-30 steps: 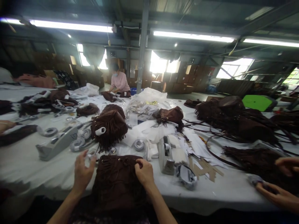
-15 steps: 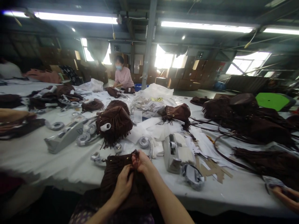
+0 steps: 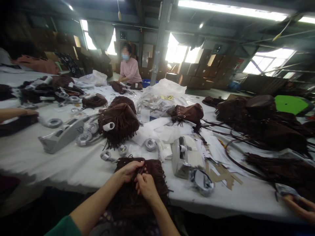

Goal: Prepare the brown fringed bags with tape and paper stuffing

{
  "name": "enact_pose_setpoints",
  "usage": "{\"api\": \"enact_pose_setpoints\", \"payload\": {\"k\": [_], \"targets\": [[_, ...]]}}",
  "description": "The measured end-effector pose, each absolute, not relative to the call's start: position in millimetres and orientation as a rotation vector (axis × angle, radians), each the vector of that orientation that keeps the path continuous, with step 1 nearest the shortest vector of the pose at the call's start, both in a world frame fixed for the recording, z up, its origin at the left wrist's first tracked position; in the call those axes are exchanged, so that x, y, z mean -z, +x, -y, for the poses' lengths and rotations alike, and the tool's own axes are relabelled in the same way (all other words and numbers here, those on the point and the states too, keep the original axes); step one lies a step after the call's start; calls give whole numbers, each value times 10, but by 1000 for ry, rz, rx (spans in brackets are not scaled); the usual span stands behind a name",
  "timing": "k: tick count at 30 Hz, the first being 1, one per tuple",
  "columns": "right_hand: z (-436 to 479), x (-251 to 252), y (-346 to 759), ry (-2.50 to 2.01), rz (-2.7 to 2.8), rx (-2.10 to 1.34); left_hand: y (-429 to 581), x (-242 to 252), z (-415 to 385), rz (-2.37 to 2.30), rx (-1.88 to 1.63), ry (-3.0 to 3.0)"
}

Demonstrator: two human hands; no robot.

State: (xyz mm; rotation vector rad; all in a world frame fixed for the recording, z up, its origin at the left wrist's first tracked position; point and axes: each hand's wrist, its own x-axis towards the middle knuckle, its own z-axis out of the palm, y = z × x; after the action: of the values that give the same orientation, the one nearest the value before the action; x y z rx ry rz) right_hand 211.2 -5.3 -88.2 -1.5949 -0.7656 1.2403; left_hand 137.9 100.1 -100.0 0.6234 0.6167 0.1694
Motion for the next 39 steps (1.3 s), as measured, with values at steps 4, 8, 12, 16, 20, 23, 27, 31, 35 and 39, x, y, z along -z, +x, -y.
{"api": "enact_pose_setpoints", "payload": {"k": [4,8,12,16,20,23,27,31,35,39], "targets": [[60,909,2258,-1565,804,-1269,1381,1002,-1037,-619,-350,617],[-41,917,2311,-1590,831,-1241,1351,969,-1068,-659,-483,646],[-186,930,2288,-1631,736,-1226,1362,958,-1031,-669,-546,703],[-273,946,2269,-1616,677,-1207,1409,1015,-985,-701,-592,759],[-223,870,2263,-1535,669,-1277,1460,1029,-970,-743,-643,806],[-126,742,2257,-1364,665,-1386,1478,979,-975,-755,-682,852],[-48,701,2231,-1205,565,-1476,1442,914,-1010,-774,-673,984],[-46,919,2164,-1259,473,-1416,1345,865,-1146,-824,-512,1217],[-48,1076,2118,-1290,515,-1261,1390,756,-1488,-960,-521,1523],[-50,1084,2132,-1270,540,-1256,1672,660,-1925,-1042,-675,1855]]}}
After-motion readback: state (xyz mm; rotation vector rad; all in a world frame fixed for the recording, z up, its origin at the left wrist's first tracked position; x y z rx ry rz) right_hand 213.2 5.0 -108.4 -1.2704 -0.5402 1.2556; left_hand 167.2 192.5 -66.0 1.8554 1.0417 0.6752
